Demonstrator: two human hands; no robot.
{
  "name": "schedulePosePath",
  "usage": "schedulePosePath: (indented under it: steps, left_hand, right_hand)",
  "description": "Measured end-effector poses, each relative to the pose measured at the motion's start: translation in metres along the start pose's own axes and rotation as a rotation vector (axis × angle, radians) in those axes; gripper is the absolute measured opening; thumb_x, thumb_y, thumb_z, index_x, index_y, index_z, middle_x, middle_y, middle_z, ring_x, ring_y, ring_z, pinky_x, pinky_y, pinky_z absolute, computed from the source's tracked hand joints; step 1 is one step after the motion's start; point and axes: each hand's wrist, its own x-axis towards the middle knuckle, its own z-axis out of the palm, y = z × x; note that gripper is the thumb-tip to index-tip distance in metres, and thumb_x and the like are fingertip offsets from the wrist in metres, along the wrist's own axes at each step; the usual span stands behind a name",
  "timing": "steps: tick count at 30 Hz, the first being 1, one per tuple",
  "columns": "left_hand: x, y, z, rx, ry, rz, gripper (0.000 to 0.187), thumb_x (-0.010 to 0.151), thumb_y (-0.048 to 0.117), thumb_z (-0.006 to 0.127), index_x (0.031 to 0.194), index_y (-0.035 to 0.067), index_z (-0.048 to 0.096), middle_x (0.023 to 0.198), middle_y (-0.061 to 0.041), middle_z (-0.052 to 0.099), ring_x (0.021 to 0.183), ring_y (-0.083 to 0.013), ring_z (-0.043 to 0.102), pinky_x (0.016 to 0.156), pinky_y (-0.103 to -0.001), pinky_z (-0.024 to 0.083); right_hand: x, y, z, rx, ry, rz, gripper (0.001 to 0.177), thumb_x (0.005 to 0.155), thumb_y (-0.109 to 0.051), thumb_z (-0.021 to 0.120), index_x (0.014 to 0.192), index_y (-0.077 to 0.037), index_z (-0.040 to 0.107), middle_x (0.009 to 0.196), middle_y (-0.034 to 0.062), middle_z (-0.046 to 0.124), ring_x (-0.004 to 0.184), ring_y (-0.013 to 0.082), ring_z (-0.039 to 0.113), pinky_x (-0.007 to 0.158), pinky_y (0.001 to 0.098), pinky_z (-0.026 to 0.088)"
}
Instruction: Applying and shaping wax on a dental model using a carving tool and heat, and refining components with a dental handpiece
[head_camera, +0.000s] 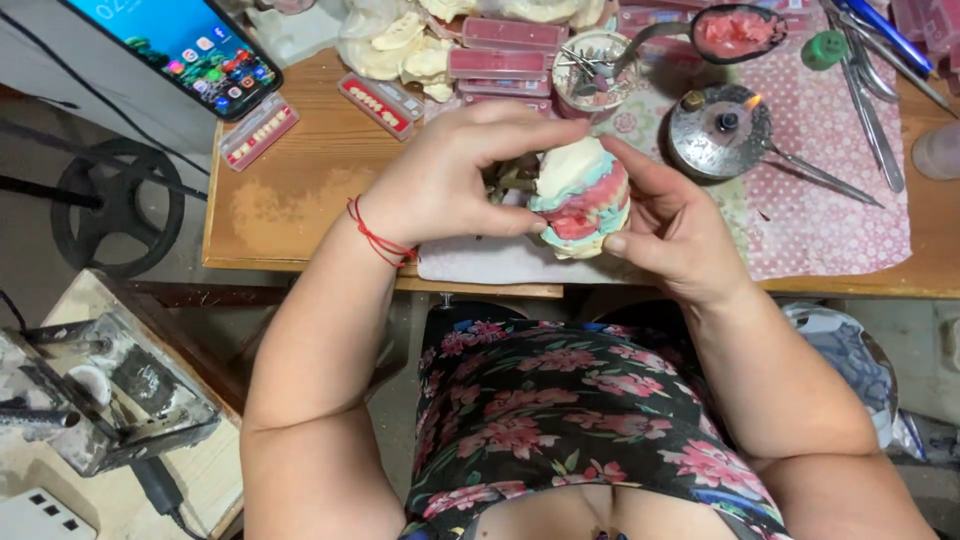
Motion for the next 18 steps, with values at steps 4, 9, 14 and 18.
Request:
schedulePosePath:
  steps: [4, 9, 14, 18]
  left_hand:
    - [-0.008, -0.001, 0.008, -0.054, 0.226, -0.102, 0.074, 0.083, 0.021, 0.094, 0.147, 0.017, 0.059, 0.145, -0.011, 0.065, 0.129, -0.0247, 0.066, 0.112, -0.037, 0.053]
    - [-0.020, -0.003, 0.028, -0.435, 0.433, -0.198, 0.074, 0.086, 0.009, 0.089, 0.150, 0.010, 0.050, 0.143, -0.009, 0.055, 0.124, -0.0193, 0.065, 0.107, -0.028, 0.062]
    - [-0.025, 0.001, 0.039, -0.321, 0.536, -0.223, 0.073, 0.087, 0.020, 0.085, 0.150, 0.008, 0.050, 0.143, -0.009, 0.051, 0.131, -0.0166, 0.059, 0.113, -0.027, 0.054]
    - [-0.029, -0.005, 0.050, -0.431, 0.599, -0.190, 0.078, 0.088, 0.014, 0.089, 0.152, 0.005, 0.046, 0.148, -0.009, 0.043, 0.143, -0.0214, 0.055, 0.126, -0.033, 0.049]
  right_hand:
    - [0.002, -0.003, 0.005, -0.016, 0.006, 0.014, 0.089, 0.086, 0.000, 0.069, 0.164, 0.000, 0.027, 0.160, 0.0160, 0.047, 0.133, 0.0175, 0.054, 0.117, 0.0330, 0.045]
    - [-0.002, 0.010, 0.003, -0.088, 0.106, 0.009, 0.077, 0.093, 0.004, 0.063, 0.162, -0.004, 0.030, 0.162, 0.0154, 0.045, 0.137, 0.0169, 0.052, 0.120, 0.0321, 0.041]
    - [0.000, 0.010, 0.005, -0.441, 0.168, -0.063, 0.067, 0.100, -0.002, 0.058, 0.161, -0.003, 0.030, 0.168, 0.0179, 0.031, 0.154, 0.0253, 0.036, 0.125, 0.0377, 0.037]
    - [-0.001, 0.011, -0.001, -1.080, 0.246, -0.162, 0.075, 0.096, -0.008, 0.068, 0.162, -0.003, 0.033, 0.155, 0.0236, 0.051, 0.143, 0.0359, 0.050, 0.119, 0.0397, 0.039]
